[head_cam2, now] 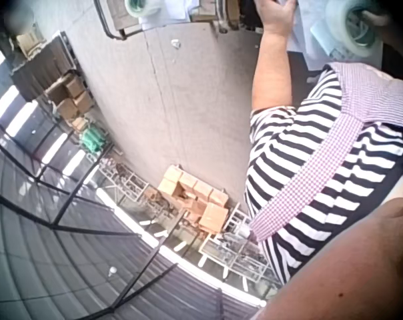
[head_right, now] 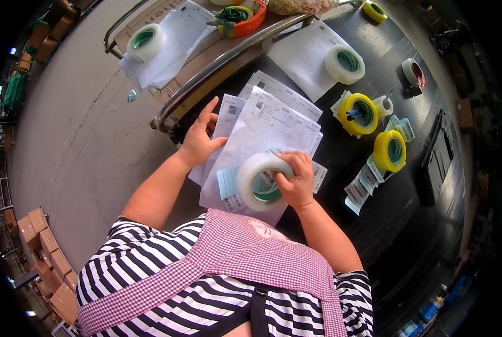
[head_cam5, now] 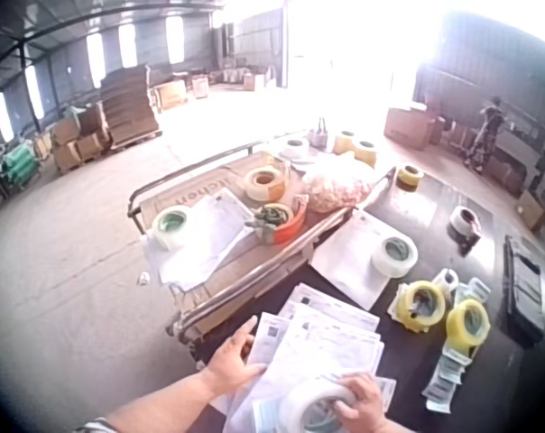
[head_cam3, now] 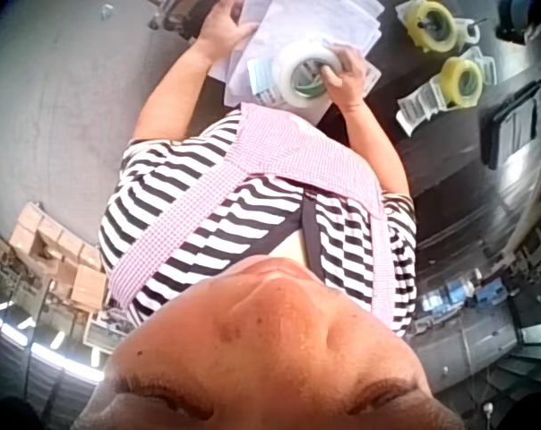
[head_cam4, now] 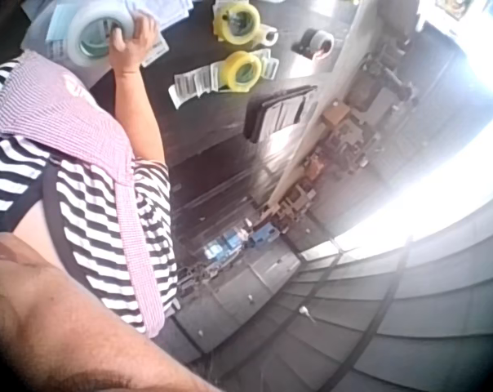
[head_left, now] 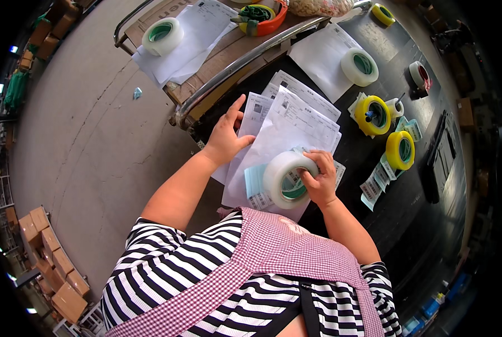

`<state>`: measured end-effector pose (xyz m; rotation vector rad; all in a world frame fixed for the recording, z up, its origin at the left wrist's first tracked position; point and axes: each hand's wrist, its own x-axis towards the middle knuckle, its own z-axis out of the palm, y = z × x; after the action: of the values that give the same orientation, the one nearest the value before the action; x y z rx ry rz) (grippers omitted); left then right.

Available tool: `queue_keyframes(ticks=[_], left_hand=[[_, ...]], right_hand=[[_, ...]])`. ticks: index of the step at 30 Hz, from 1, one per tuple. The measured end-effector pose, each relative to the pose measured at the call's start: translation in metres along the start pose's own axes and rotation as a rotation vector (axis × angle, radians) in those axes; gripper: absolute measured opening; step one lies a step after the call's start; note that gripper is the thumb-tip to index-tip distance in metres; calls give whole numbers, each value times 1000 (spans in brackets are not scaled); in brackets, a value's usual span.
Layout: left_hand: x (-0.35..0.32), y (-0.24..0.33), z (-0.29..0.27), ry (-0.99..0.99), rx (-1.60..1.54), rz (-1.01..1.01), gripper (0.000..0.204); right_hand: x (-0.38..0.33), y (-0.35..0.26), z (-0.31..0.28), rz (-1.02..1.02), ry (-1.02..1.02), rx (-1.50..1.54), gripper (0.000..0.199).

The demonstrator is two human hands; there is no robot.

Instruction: The person organizes printed labels, picks up a roll of tape, and then moves to a separate area to organize and stack gray plastic packaging bags on a table.

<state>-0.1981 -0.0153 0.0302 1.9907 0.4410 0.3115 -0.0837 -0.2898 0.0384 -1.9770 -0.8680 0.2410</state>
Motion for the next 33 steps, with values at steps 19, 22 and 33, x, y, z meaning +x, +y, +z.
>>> queue_keyframes(ticks=[19,22,33], left_hand=[[-18,28,41,67,28,-74,104],[-24,31,50,-62,79,-160,100],[-10,33,58,-265,263,-97,32]], right_hand=[[-8,7,-2,-41,23,38,38],[-13,6,-4,-82,49,18,39],[-21,5,-5,-147,100,27,44]])
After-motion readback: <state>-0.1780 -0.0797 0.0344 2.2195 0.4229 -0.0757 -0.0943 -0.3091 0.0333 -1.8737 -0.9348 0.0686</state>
